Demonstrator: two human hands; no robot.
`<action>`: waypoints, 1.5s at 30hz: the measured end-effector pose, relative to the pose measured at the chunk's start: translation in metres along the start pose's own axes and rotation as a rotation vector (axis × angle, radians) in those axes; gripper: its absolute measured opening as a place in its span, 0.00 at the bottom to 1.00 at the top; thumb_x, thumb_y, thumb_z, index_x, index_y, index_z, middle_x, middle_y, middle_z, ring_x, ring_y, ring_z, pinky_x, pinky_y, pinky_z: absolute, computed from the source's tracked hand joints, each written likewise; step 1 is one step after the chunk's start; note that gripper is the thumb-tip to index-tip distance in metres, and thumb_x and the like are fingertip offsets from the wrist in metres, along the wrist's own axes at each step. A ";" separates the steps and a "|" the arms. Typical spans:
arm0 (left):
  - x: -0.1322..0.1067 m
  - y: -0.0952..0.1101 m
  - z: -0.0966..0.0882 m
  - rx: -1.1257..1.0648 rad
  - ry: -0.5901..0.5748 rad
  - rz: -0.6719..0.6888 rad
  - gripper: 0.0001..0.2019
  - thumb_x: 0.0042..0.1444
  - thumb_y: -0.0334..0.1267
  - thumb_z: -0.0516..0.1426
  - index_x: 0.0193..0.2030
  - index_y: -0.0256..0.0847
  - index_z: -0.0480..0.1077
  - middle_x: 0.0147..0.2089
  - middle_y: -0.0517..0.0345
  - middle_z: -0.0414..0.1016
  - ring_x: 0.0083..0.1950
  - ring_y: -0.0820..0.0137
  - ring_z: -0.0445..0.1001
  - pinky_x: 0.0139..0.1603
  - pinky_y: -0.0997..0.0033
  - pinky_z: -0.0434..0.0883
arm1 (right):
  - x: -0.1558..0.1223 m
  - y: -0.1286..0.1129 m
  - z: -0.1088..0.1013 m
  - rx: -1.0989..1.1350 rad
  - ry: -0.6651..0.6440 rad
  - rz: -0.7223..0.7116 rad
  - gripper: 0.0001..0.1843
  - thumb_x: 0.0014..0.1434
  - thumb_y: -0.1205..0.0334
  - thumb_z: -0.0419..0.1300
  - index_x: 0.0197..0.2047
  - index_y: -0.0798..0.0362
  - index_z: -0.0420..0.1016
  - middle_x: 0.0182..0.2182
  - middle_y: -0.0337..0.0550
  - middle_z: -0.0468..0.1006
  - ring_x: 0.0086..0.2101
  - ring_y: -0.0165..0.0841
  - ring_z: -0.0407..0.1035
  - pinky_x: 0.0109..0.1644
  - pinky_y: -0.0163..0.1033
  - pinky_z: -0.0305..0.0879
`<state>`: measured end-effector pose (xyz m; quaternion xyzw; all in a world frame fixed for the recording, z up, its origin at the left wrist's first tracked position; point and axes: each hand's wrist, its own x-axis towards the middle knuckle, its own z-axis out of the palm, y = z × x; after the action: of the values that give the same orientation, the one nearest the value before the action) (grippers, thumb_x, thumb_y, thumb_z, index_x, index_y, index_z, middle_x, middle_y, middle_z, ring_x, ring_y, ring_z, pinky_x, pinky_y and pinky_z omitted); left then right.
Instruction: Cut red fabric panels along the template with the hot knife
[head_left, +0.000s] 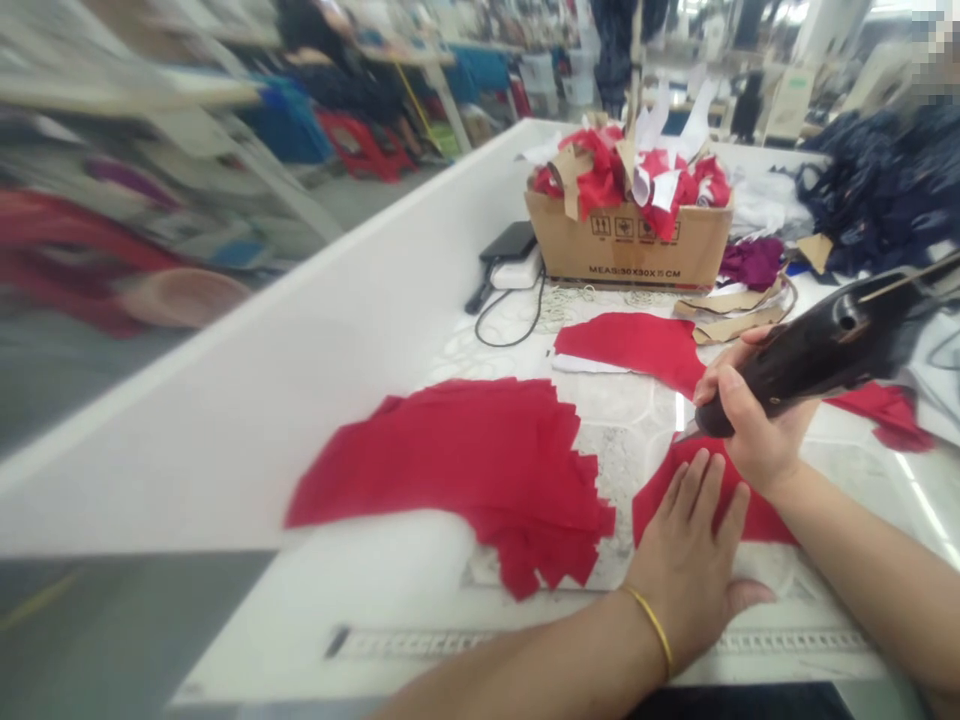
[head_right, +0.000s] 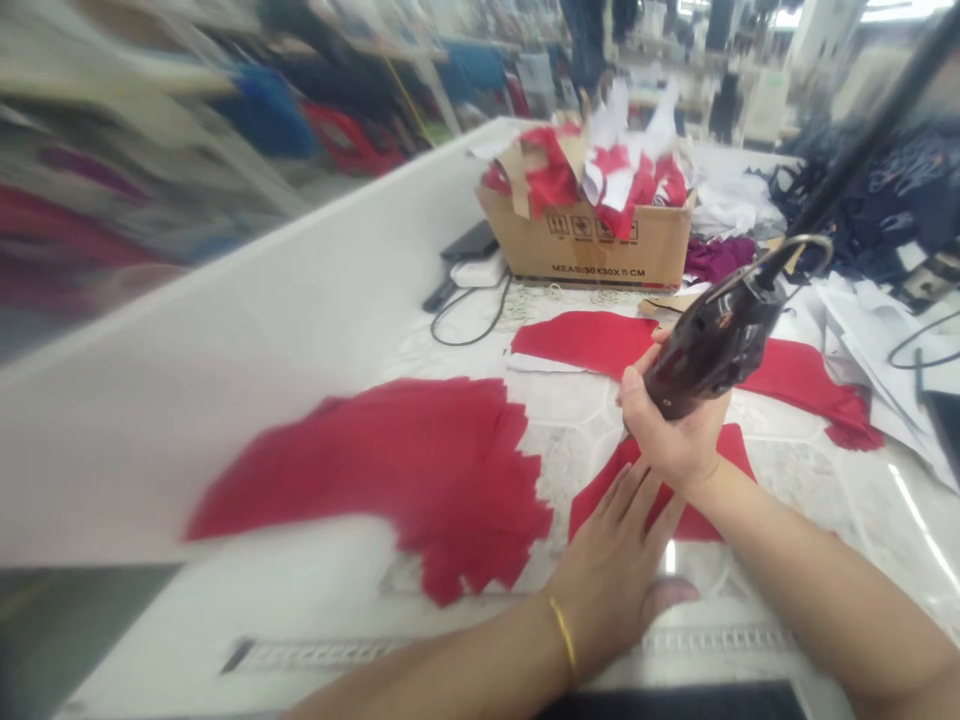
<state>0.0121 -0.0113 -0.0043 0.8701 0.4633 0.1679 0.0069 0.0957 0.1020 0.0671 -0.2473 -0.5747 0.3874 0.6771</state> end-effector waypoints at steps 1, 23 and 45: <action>0.000 0.000 0.000 -0.006 0.008 -0.002 0.46 0.63 0.71 0.49 0.72 0.31 0.60 0.72 0.27 0.62 0.73 0.42 0.63 0.71 0.44 0.65 | -0.002 -0.003 0.002 0.029 -0.015 0.000 0.14 0.59 0.68 0.64 0.46 0.48 0.68 0.24 0.29 0.74 0.21 0.28 0.70 0.28 0.37 0.71; 0.001 0.005 -0.003 -0.116 0.006 -0.013 0.43 0.63 0.68 0.55 0.70 0.30 0.63 0.68 0.32 0.69 0.70 0.46 0.67 0.71 0.48 0.65 | -0.020 -0.013 0.012 0.090 -0.105 0.059 0.15 0.58 0.68 0.64 0.47 0.46 0.67 0.26 0.30 0.75 0.23 0.29 0.71 0.27 0.37 0.73; 0.003 -0.009 0.001 -0.043 0.038 -0.021 0.40 0.69 0.65 0.48 0.70 0.29 0.64 0.70 0.28 0.65 0.72 0.42 0.64 0.69 0.43 0.66 | 0.015 0.002 -0.035 -0.082 0.060 -0.028 0.14 0.60 0.60 0.67 0.48 0.47 0.69 0.25 0.30 0.76 0.21 0.29 0.71 0.24 0.36 0.71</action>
<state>0.0064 -0.0038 -0.0060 0.8614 0.4689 0.1944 0.0184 0.1296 0.1192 0.0663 -0.2783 -0.5729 0.3463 0.6888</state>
